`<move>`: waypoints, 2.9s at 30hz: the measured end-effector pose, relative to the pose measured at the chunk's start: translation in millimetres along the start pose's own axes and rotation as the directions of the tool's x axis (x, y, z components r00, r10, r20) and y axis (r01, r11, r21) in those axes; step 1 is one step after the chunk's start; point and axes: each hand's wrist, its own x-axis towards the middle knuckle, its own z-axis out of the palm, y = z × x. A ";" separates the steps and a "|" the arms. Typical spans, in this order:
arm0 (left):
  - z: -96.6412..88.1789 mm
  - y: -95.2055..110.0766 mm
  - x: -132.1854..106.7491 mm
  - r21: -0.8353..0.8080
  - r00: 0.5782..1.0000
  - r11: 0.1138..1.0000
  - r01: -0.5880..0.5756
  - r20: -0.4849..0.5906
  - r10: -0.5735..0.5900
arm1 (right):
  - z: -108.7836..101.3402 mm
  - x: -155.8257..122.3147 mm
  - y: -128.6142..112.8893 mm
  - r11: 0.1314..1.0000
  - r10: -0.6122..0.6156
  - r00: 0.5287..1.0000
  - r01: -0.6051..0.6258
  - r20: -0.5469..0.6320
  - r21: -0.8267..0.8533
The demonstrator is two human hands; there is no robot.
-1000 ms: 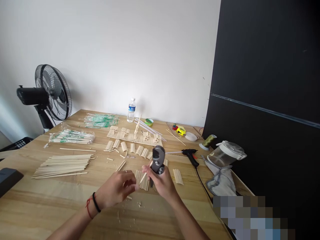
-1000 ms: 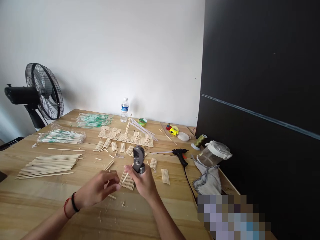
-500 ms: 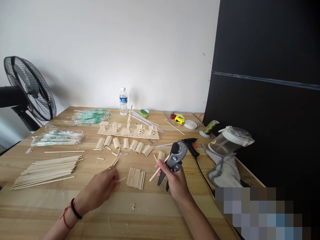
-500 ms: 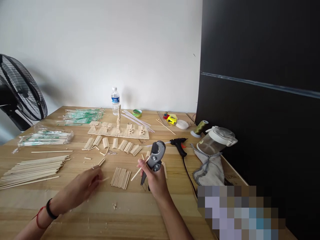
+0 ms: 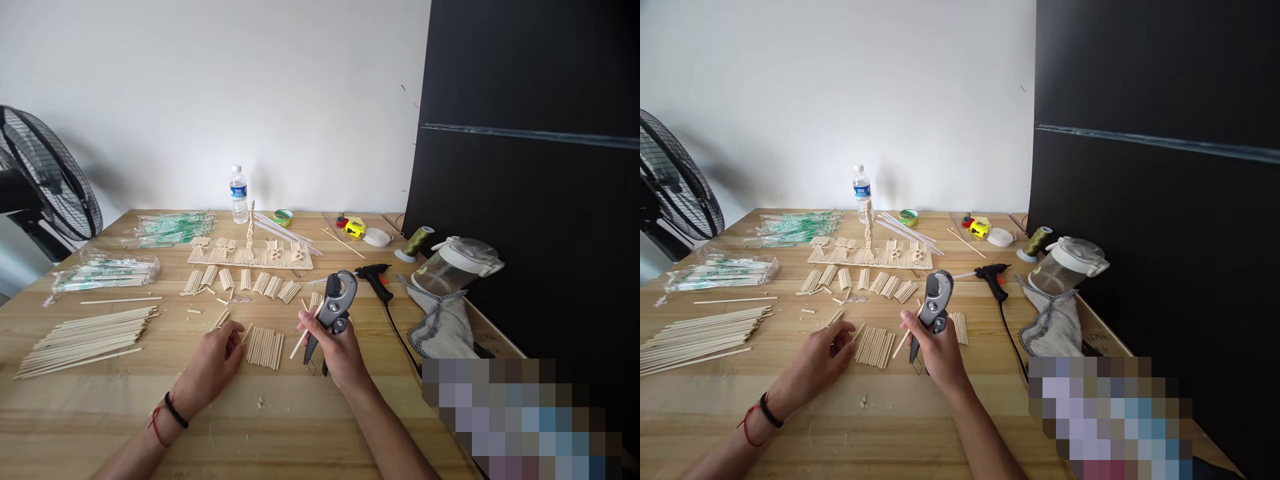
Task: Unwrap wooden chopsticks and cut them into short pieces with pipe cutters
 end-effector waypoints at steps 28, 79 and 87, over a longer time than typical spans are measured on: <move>-10.2 -5.7 0.0 -0.135 0.965 0.989 -0.062 0.244 0.094 | 0.6 0.8 0.5 1.000 -0.001 1.000 0.001 -0.027 -0.025; -5.7 50.3 -34.4 -0.781 0.905 0.511 0.360 0.426 0.014 | 16.7 -17.0 -15.5 0.982 0.074 0.971 -0.111 0.228 0.154; -15.1 50.2 -34.3 -0.819 0.927 0.517 0.249 0.356 0.118 | 13.6 -13.8 -12.2 0.980 0.064 0.976 -0.100 0.206 0.170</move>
